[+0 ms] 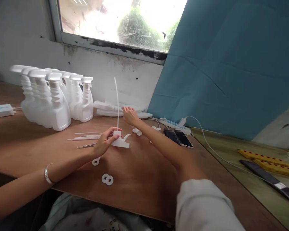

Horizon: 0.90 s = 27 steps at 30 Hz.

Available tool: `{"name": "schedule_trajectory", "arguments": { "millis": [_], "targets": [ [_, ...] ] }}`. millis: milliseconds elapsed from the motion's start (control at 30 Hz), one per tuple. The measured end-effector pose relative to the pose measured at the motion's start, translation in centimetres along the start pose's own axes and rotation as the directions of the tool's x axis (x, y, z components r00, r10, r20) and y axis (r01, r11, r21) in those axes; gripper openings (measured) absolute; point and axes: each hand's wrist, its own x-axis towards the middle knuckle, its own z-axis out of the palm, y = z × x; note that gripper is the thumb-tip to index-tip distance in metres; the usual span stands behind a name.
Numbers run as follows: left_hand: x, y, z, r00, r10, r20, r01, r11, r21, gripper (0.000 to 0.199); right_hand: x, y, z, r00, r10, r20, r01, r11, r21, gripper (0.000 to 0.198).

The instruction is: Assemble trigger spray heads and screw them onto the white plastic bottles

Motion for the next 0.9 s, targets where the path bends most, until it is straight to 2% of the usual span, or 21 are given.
{"name": "schedule_trajectory", "arguments": {
  "millis": [167,300,433,567,700,833,900],
  "targets": [
    [0.2,-0.1,-0.4,0.999,-0.013,-0.040,0.010,0.998,-0.065,0.027,5.9,-1.1,4.7,0.999,0.022,0.037,-0.021,0.999,-0.034,0.029],
    [0.4,-0.1,-0.6,0.998,0.004,-0.057,-0.008,0.997,-0.072,0.023,7.7,-1.5,7.3,0.997,0.058,0.052,-0.056,0.998,-0.040,0.030],
    [0.8,-0.5,-0.9,0.996,-0.014,-0.083,0.009,0.998,-0.057,0.025,8.3,-1.2,8.2,0.993,0.113,0.046,-0.112,0.994,-0.017,0.031],
    [1.3,-1.1,-1.1,0.991,-0.043,-0.128,0.037,0.998,-0.049,0.029,8.4,-0.4,7.3,0.983,0.183,0.025,-0.184,0.982,0.034,0.030],
    [1.6,-1.5,-1.3,0.984,-0.065,-0.167,0.060,0.998,-0.035,0.030,8.4,1.2,4.9,0.954,0.297,-0.045,-0.289,0.948,0.133,0.030],
    [1.8,-1.9,-1.4,0.982,-0.073,-0.173,0.071,0.997,-0.020,0.030,9.2,3.1,1.6,0.877,0.457,-0.149,-0.391,0.858,0.333,0.033],
    [1.8,-2.0,-1.3,0.984,-0.075,-0.160,0.074,0.997,-0.015,0.030,9.8,3.7,0.1,0.832,0.529,-0.165,-0.406,0.785,0.469,0.026]
  ]
}}
